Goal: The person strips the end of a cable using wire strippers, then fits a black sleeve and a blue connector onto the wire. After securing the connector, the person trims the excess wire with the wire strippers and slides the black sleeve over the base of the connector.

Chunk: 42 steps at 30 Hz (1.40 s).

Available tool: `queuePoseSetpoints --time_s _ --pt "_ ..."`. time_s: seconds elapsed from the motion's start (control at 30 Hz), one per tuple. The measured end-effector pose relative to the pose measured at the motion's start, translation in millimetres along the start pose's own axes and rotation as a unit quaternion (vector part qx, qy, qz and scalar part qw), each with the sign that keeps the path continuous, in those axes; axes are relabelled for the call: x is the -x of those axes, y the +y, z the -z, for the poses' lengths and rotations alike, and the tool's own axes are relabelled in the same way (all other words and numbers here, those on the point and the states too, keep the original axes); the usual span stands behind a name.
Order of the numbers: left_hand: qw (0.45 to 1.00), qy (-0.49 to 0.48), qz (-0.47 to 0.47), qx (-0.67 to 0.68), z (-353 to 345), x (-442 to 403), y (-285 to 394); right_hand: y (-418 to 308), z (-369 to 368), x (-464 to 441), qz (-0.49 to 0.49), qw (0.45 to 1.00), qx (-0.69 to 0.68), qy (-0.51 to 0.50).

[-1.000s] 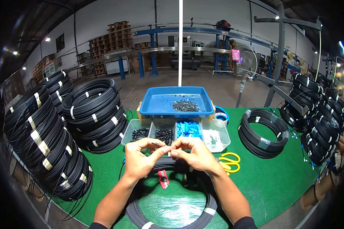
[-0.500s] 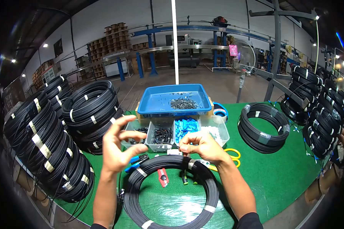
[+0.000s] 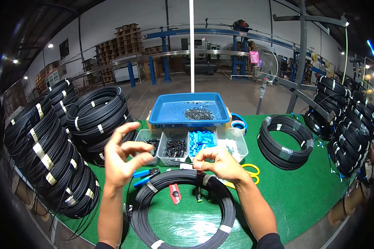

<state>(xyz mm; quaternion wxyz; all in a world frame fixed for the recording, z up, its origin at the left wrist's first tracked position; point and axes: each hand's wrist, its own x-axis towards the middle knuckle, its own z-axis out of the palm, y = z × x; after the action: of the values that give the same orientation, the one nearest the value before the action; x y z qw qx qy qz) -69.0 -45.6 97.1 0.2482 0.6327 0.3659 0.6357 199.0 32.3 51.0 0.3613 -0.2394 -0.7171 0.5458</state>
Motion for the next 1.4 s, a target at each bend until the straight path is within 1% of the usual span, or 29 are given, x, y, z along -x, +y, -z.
queuePoseSetpoints --time_s 0.07,0.13,0.23,0.3,0.33,0.37,0.43,0.47,0.5,0.53,0.57,0.6,0.63,0.7,0.8,0.9,0.97,1.03,1.07,1.1,1.17,1.23,1.3,1.33,1.37,1.4 --pt "0.995 -0.072 0.025 -0.067 -8 3 -1 -1 -6 -1 0.007 1.0 0.003 0.001" --pt "0.994 -0.067 0.04 -0.079 -24 7 -4 -6 -13 0 0.02 0.999 0.043 -0.004" --pt "0.992 -0.063 0.065 -0.091 -28 8 -3 -3 -15 -2 0.007 0.999 0.049 -0.008" --pt "0.997 -0.024 0.069 0.018 -23 6 -9 0 -13 -3 0.007 0.999 0.043 -0.005" --pt "0.997 0.019 0.047 0.05 -20 4 -11 2 -12 -4 0.004 0.999 0.033 0.011" --pt "0.997 0.04 0.025 0.06 -12 2 -15 4 -12 -4 0.002 0.999 0.023 0.028" --pt "0.984 0.096 0.015 0.151 -10 -1 -15 6 -13 -4 0.009 0.999 0.012 0.036" --pt "0.985 0.054 0.041 0.159 -7 0 -12 6 -15 -5 0.015 0.999 0.003 0.042" --pt "0.997 0.015 0.007 0.078 -5 -1 -23 7 -16 -5 0.018 0.999 0.002 0.043" --pt "0.999 -0.044 -0.028 -0.008 -7 -2 -27 9 -18 -5 0.015 0.999 -0.031 0.02" --pt "0.988 -0.101 -0.064 -0.093 -10 -2 -31 9 -20 -5 0.011 0.998 -0.062 -0.002" --pt "0.98 -0.105 -0.129 -0.108 -18 -3 -43 5 -22 -4 0.005 0.997 -0.07 -0.025" --pt "0.981 -0.103 -0.126 -0.102 -26 1 -47 5 -23 -4 0.005 0.997 -0.067 -0.024" --pt "0.973 -0.099 -0.158 -0.133 -32 3 -54 8 -22 -4 -0.025 0.995 -0.086 -0.041" --pt "0.973 -0.088 -0.174 -0.122 -36 6 -55 16 -22 -6 -0.032 0.994 -0.092 -0.049" --pt "0.972 -0.106 -0.17 -0.12 -38 6 -58 22 -23 -7 -0.041 0.993 -0.09 -0.057" --pt "0.972 -0.1 -0.175 -0.119 -41 8 -57 19 -25 -7 -0.05 0.994 -0.082 -0.056" --pt "0.986 -0.057 -0.123 -0.099 -43 13 -59 6 -32 -6 0.019 0.997 0.044 0.063" --pt "0.98 -0.037 -0.156 -0.114 -45 11 -58 4 -28 -5 0.028 0.988 0.106 0.113" --pt "0.981 -0.036 -0.156 -0.114 -44 11 -59 -3 -26 -5 0.052 0.978 0.138 0.144" --pt "0.991 -0.042 -0.107 -0.075 -44 10 -62 -7 -19 -7 0.138 0.977 0.04 0.157" --pt "0.991 -0.035 -0.113 -0.064 -47 11 -60 -25 -21 4 0.166 0.958 0.141 0.185" --pt "0.993 -0.068 -0.079 -0.059 -48 13 -61 -24 -29 3 0.222 0.961 0.056 0.156" --pt "0.992 -0.084 -0.078 -0.06 -47 14 -61 -22 -32 3 0.236 0.96 0.067 0.137" --pt "0.992 -0.086 -0.076 -0.06 -48 14 -60 -28 -39 6 0.223 0.963 0.073 0.132" --pt "0.987 -0.094 -0.094 -0.085 -48 15 -57 -29 -44 7 0.234 0.961 0.076 0.124"
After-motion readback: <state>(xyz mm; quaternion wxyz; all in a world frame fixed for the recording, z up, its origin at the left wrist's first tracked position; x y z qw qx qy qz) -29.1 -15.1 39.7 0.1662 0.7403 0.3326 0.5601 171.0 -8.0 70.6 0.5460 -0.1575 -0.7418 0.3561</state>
